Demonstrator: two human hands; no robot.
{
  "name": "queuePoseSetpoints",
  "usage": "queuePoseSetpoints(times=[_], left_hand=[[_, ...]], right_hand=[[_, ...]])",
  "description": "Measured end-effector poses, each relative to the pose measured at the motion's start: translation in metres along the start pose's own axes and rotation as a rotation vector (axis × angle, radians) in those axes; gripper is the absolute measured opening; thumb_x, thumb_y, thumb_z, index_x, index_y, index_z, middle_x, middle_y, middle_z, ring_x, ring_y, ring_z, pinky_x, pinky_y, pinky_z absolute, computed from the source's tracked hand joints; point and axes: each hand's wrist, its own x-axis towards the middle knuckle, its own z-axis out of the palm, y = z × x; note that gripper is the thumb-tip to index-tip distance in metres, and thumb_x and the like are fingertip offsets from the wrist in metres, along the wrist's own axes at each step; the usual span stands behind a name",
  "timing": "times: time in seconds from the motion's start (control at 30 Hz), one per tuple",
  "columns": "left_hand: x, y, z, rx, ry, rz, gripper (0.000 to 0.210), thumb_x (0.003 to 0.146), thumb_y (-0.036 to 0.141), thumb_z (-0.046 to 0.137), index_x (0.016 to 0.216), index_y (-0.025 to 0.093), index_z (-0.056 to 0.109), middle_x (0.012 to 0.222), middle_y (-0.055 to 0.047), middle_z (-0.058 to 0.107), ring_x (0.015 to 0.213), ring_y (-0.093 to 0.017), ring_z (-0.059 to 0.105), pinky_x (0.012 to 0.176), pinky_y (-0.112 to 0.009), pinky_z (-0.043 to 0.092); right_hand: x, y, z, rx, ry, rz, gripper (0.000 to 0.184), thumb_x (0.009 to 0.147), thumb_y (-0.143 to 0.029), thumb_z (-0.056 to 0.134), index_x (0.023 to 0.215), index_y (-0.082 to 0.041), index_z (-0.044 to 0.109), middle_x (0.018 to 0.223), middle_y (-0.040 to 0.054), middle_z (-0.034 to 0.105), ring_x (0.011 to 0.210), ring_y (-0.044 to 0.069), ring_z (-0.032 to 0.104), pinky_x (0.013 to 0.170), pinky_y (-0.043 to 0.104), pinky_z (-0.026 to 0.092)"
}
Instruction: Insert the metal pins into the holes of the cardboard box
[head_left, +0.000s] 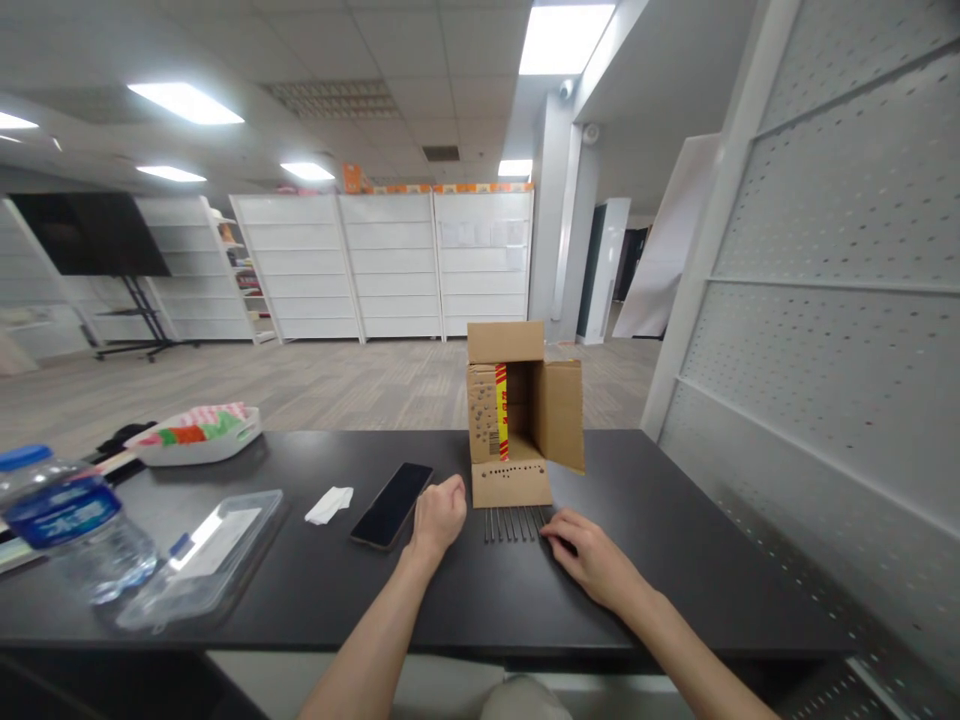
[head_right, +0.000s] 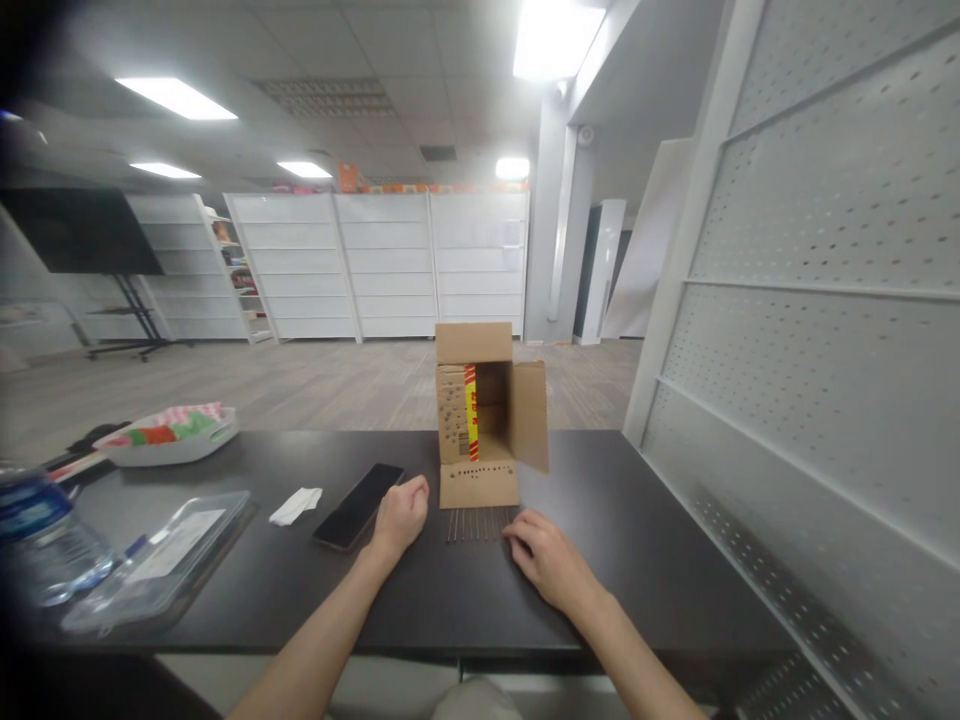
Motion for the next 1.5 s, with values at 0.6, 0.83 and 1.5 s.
queuePoseSetpoints(times=[0.6,0.83,1.5], left_hand=[[-0.006,-0.003,0.003,-0.025,0.124,0.019,0.027,0.082,0.010,0.037,0.065,0.019,0.057,0.062,-0.002,0.062,0.060,-0.013,0.056,0.059,-0.024,0.026],[-0.005,-0.006,0.010,0.056,0.188,0.047,0.027,0.083,0.012,0.040,0.068,0.019,0.061,0.065,-0.003,0.064,0.064,-0.015,0.057,0.059,-0.025,0.026],[-0.001,-0.008,-0.023,0.124,0.286,0.045,0.016,0.084,0.015,0.041,0.082,0.021,0.056,0.080,-0.001,0.066,0.077,-0.016,0.058,0.076,-0.027,0.036]], right_hand=[[-0.001,-0.002,0.002,-0.047,0.078,0.089,0.020,0.092,-0.023,0.041,0.091,-0.020,0.060,0.092,0.0058,0.058,0.083,0.019,0.057,0.080,0.032,0.046],[0.000,-0.003,0.002,-0.045,0.084,0.099,0.021,0.092,-0.025,0.039,0.091,-0.021,0.060,0.092,0.0052,0.059,0.082,0.019,0.059,0.078,0.032,0.046],[0.000,-0.004,0.001,-0.027,0.096,0.102,0.026,0.093,-0.030,0.038,0.091,-0.021,0.062,0.089,0.0060,0.060,0.080,0.019,0.060,0.076,0.032,0.047]])
